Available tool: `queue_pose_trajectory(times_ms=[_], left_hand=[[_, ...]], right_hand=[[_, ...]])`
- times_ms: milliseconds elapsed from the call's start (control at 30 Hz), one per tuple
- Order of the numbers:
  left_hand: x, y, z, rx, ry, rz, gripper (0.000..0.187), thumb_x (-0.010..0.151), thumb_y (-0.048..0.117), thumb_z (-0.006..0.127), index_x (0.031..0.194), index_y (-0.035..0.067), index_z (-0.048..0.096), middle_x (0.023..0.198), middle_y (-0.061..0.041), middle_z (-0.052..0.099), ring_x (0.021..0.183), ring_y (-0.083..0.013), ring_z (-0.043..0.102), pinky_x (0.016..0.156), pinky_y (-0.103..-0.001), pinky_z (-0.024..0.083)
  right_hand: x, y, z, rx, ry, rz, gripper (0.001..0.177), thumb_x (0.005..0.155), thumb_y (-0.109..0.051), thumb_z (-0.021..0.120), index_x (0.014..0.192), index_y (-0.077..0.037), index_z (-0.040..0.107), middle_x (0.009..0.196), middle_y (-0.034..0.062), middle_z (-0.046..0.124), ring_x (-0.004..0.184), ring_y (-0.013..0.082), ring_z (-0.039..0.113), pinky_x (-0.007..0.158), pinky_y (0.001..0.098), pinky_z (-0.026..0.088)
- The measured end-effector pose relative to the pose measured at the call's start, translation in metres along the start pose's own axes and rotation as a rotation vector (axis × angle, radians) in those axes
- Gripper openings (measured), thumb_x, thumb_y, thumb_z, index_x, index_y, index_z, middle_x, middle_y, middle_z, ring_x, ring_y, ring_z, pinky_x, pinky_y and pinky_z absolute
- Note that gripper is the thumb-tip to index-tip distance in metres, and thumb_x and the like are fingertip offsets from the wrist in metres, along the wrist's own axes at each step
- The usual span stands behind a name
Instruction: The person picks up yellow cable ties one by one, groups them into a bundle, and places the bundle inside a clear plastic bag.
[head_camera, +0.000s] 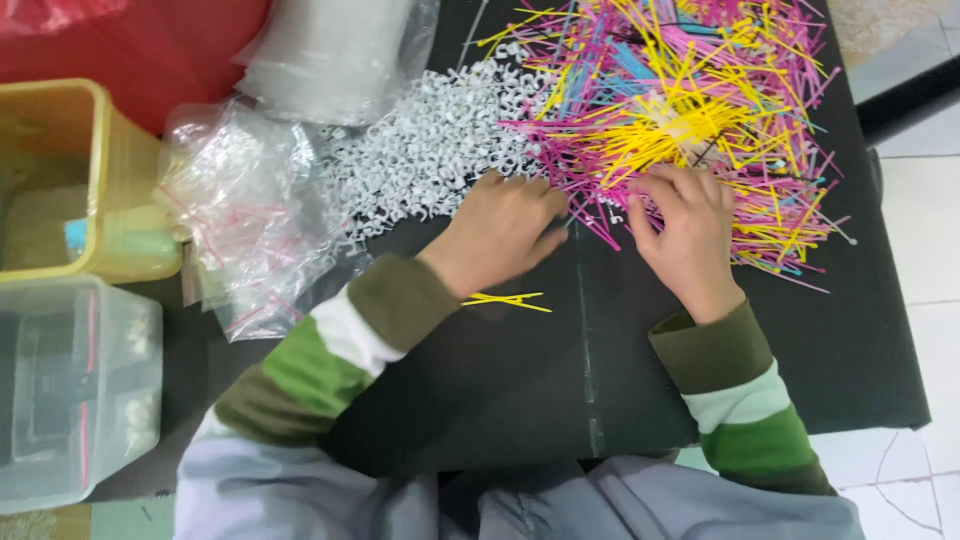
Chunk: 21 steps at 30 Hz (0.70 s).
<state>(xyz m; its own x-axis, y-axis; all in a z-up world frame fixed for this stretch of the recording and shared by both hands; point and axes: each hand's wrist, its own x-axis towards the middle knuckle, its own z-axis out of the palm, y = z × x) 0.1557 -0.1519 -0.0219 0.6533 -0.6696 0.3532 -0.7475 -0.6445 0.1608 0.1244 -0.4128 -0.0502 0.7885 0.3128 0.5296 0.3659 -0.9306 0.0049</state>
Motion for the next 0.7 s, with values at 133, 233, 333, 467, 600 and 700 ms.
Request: queue_pose_trajectory(times_ms=[133,233,333,467,600,700], left_hand=[[0.059,-0.01,0.049,0.014,0.124,0.009,0.017,0.083,0.029,0.076,0.095,0.017,0.073,0.082,-0.003,0.068,0.079,-0.0268,0.073,0.066,-0.043,0.05],[0.088,-0.017,0.096,0.098,0.203,-0.008,0.017,0.079,0.031,0.077,0.09,0.02,0.073,0.081,0.0,0.068,0.079,-0.0238,0.071,0.066,-0.039,0.05],[0.103,-0.018,0.118,0.096,0.218,-0.061,0.035,0.073,0.044,0.081,0.094,0.017,0.072,0.084,-0.002,0.068,0.082,-0.0231,0.072,0.068,-0.04,0.049],[0.109,-0.019,0.118,-0.012,0.163,-0.083,0.036,0.075,0.037,0.083,0.097,0.01,0.071,0.085,-0.007,0.068,0.08,-0.031,0.073,0.066,-0.045,0.052],[0.103,-0.029,0.102,-0.259,0.022,-0.077,0.032,0.077,0.02,0.084,0.103,0.009,0.07,0.09,-0.013,0.07,0.083,-0.04,0.074,0.069,-0.051,0.056],[0.1,-0.033,0.094,-0.356,0.003,-0.059,0.025,0.081,0.016,0.083,0.101,0.009,0.07,0.093,-0.019,0.071,0.084,-0.0412,0.075,0.074,-0.048,0.057]], right_hand=[[0.009,0.021,0.018,-0.143,0.153,-0.04,0.014,0.107,-0.019,0.069,0.115,-0.016,0.079,0.115,0.0033,0.068,0.113,0.0225,0.062,0.094,0.0374,0.041],[0.014,0.031,0.031,-0.24,0.173,-0.078,0.022,0.101,-0.018,0.069,0.121,-0.019,0.078,0.117,0.0018,0.069,0.114,0.0222,0.061,0.095,0.0387,0.039],[0.018,0.03,0.034,-0.297,0.151,-0.061,0.03,0.097,-0.021,0.071,0.127,-0.019,0.076,0.123,0.0057,0.066,0.11,0.0241,0.06,0.091,0.0405,0.038],[0.019,0.033,0.034,-0.267,0.119,-0.064,0.022,0.102,-0.022,0.067,0.122,-0.021,0.077,0.121,0.0043,0.064,0.109,0.0231,0.059,0.089,0.04,0.035],[0.019,0.029,0.032,-0.171,0.106,-0.038,0.012,0.107,-0.021,0.069,0.112,-0.02,0.079,0.115,0.0008,0.066,0.107,0.0203,0.06,0.089,0.0389,0.034],[0.016,0.034,0.041,-0.154,0.148,-0.016,0.006,0.103,-0.024,0.074,0.106,-0.022,0.078,0.115,-0.0022,0.065,0.106,0.0192,0.057,0.089,0.0385,0.033]])
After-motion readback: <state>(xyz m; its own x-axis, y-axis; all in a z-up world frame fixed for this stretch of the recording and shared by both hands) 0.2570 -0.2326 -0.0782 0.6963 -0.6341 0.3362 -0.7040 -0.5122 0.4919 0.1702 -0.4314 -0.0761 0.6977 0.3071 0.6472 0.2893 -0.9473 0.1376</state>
